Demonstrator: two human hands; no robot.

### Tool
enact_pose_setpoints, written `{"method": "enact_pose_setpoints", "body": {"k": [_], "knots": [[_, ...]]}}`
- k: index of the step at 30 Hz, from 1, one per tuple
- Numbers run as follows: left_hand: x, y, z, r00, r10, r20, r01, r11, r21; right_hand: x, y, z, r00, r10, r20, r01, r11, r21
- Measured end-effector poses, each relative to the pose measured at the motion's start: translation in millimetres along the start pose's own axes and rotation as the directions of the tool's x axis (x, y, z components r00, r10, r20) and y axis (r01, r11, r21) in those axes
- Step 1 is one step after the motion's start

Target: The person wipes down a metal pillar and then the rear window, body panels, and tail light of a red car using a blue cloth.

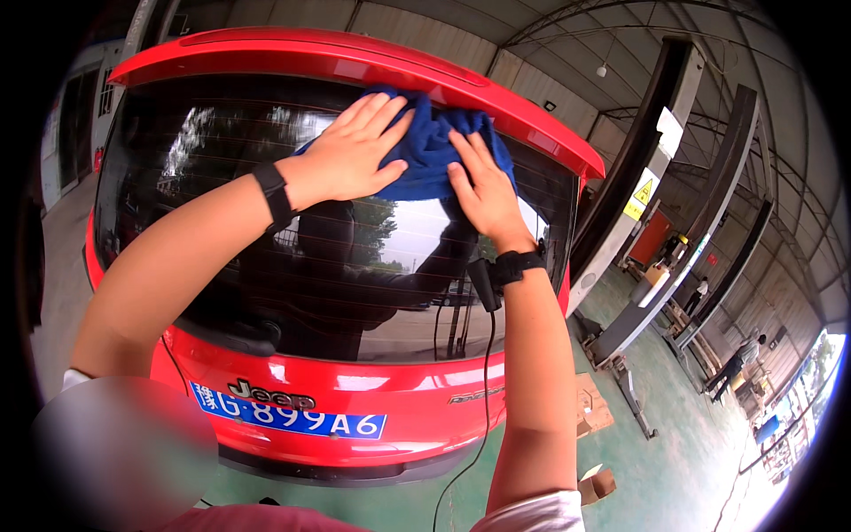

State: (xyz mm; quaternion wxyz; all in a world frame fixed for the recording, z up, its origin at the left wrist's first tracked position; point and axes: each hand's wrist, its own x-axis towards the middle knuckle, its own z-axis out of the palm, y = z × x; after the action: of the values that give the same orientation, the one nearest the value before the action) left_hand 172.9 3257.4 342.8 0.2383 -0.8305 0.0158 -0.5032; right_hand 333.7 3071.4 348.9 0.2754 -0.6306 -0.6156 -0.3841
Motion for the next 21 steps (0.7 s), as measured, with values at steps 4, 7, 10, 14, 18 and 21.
{"method": "enact_pose_setpoints", "body": {"k": [4, 7, 10, 14, 18, 21], "knots": [[65.1, 84.7, 31.4, 0.988, 0.081, 0.134, -0.068, 0.993, -0.099, -75.4, 78.0, -32.7, 0.950, 0.227, -0.216, -0.219, 0.974, 0.059], [93.0, 137.3, 70.9, 0.970, 0.116, 0.213, -0.099, 0.991, -0.089, -141.0, 119.3, 8.7, 0.846, 0.415, -0.335, -0.418, 0.906, 0.066], [102.1, 212.7, 101.6, 0.938, 0.145, 0.315, -0.144, 0.989, -0.028, -211.8, 119.6, 26.5, 0.704, 0.594, -0.389, -0.596, 0.792, 0.131], [82.3, 330.6, 138.6, 0.734, 0.325, 0.596, -0.434, 0.900, 0.043, -336.7, 142.6, 44.7, 0.669, 0.643, -0.373, -0.708, 0.704, -0.057], [22.7, 373.2, 148.9, 0.649, 0.397, 0.649, -0.521, 0.854, -0.002, -413.7, 117.9, 39.3, 0.834, 0.549, 0.046, -0.402, 0.664, -0.630], [-4.0, 376.2, 133.5, 0.588, 0.441, 0.678, -0.504, 0.855, -0.119, -422.4, 81.5, 38.4, 0.610, 0.773, -0.176, -0.785, 0.619, -0.001]]}}
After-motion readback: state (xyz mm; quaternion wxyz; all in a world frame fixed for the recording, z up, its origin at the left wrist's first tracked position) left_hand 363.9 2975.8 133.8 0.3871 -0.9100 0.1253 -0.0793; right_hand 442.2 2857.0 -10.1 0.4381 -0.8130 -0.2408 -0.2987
